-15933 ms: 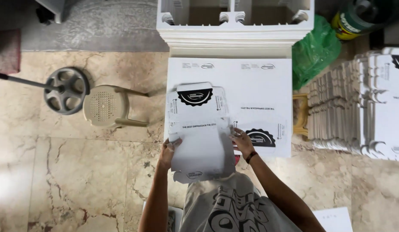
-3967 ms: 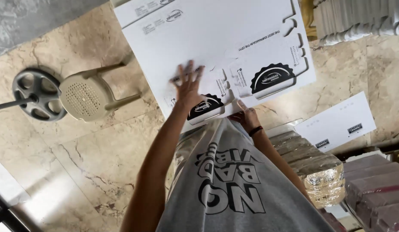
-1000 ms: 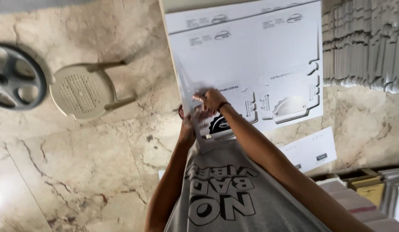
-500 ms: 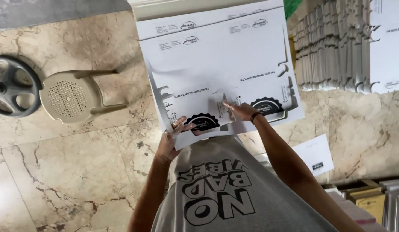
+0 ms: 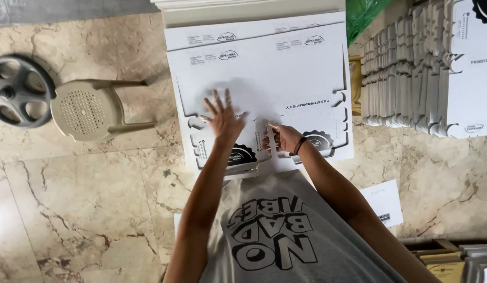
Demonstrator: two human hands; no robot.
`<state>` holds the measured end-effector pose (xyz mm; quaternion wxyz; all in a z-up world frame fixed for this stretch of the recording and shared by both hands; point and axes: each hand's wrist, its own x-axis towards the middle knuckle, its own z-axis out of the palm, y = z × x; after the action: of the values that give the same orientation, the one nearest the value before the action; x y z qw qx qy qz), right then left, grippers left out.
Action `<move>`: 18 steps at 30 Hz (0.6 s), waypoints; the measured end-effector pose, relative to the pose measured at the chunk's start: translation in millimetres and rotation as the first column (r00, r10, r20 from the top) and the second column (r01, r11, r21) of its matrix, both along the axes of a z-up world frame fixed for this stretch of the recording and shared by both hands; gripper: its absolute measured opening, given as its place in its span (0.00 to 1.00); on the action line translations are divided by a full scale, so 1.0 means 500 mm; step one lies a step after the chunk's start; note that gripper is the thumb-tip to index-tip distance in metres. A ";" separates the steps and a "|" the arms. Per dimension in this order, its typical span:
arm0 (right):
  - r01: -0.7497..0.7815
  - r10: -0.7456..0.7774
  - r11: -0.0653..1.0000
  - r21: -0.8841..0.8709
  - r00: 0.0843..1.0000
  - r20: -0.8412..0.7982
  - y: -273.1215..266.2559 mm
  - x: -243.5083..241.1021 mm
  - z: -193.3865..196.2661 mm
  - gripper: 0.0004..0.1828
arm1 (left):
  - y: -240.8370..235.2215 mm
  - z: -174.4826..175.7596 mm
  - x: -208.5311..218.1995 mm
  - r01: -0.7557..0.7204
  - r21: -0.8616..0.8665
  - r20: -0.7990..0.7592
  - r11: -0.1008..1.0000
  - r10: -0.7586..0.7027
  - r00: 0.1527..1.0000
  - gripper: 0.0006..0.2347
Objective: Manually removing waste material from die-cut cardboard sheets to leave the final shapes.
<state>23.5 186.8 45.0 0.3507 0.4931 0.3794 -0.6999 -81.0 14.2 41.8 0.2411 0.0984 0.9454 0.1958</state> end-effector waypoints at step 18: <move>0.070 -0.071 0.997 -0.010 0.989 -0.130 0.051 0.020 0.003 0.22 | 0.110 -0.137 -0.036 -0.107 -0.262 0.324 0.959 0.192 0.927 0.54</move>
<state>33.7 212.2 46.7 0.3015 0.4586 0.3820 -0.7436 -99.0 69.3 -26.9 0.3978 -0.0401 0.9097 0.1123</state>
